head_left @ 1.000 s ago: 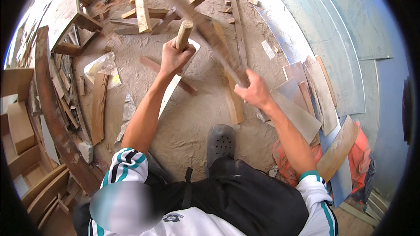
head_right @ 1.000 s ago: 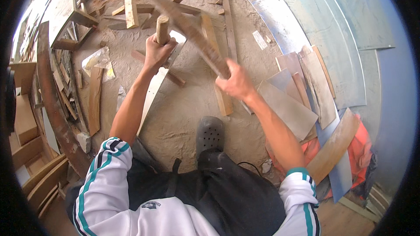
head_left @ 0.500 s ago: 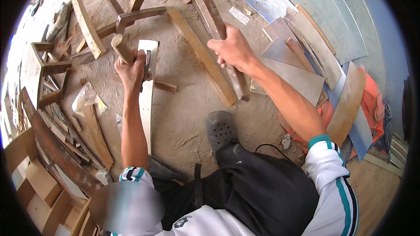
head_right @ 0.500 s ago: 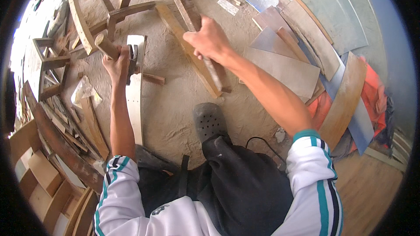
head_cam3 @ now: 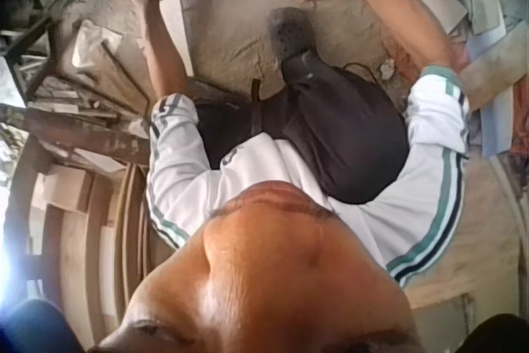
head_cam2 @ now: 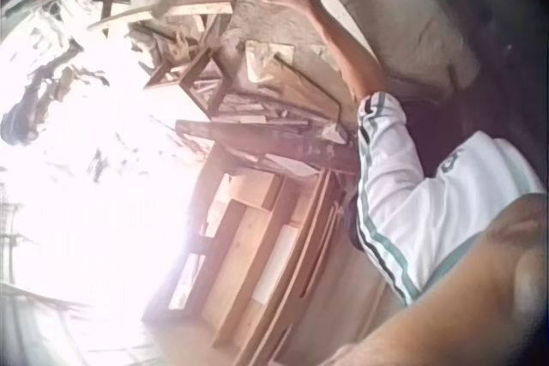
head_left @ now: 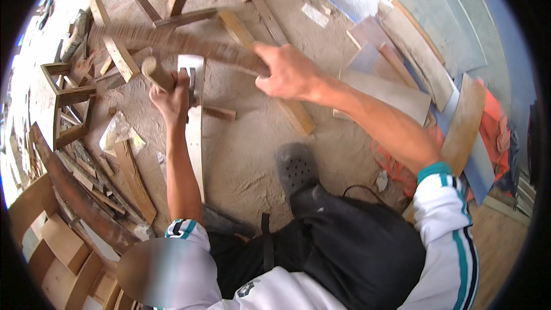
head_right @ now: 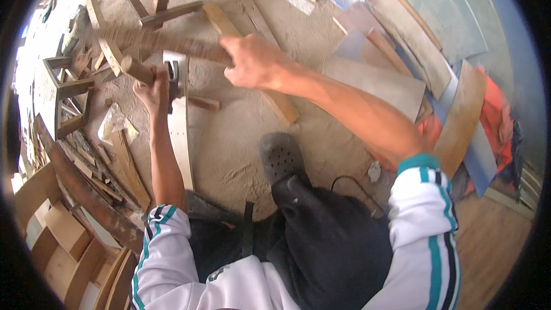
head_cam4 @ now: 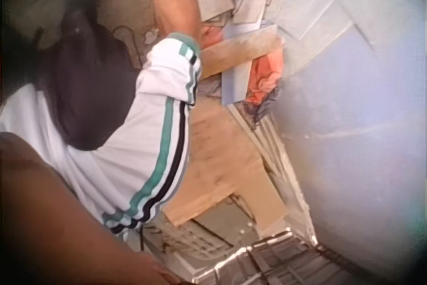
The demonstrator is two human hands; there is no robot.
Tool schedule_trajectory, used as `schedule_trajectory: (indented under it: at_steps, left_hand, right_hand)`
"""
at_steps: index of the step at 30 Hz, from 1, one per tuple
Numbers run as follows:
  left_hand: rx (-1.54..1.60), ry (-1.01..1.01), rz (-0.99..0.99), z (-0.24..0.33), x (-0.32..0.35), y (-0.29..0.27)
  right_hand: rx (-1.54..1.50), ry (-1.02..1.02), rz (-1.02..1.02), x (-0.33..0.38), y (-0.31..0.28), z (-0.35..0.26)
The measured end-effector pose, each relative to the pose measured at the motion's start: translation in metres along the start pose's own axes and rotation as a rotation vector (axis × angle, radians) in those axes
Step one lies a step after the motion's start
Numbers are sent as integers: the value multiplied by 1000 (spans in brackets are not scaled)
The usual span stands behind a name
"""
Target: The person hammers nails into a white wooden plank using a hammer. They repeatedly position the plank, strike nails, and adjust the wood on the floor.
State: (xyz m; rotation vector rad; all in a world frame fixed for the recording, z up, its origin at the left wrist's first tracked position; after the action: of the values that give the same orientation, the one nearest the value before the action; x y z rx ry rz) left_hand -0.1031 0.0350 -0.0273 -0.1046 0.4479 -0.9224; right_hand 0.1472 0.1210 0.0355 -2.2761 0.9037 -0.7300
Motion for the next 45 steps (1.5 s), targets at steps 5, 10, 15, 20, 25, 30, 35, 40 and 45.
schedule_trajectory:
  at_steps: [5, 10, 15, 20, 25, 30, 35, 40, 45]
  left_hand:
    - [25, -6, 8, 2, 3, -7]
    - [38, -43, 36, 1, -2, -7]
    - [220, -173, -254, 1, -15, -9]
    - [357, -190, -393, 48, -55, -1]
    - [157, -172, -344, 61, -58, 0]
    - [224, -99, -95, 63, -47, -8]
    - [217, -77, -53, 61, -40, -19]
    - [184, -59, -31, 71, -25, -28]
    - [184, -40, -17, 75, -25, -26]
  right_hand:
    - [-311, 318, -142, 4, 4, 3]
    - [-84, 254, -93, 18, 23, 0]
    - [-259, 221, 111, 18, 6, 7]
    - [-210, 250, 193, 20, 5, 21]
    - [-379, 381, 104, 33, 8, 3]
    - [-399, 415, 122, 34, 19, 5]
    - [-359, 309, 221, 28, 30, 17]
    - [-399, 432, 194, 22, 35, 24]
    - [-401, 504, 162, 23, 39, 28]
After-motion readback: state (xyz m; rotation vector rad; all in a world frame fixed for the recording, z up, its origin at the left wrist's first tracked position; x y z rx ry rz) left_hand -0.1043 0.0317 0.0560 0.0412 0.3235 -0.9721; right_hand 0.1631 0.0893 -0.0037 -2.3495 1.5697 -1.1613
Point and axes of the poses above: each hand's wrist, its own x-axis away from the middle knuckle, its own y-axis out of the palm, z = x × y, the point moved 5 cm from there along -x, towards the middle knuckle, and after that the axes turned 10 degrees about y, right-handed, at the moved point
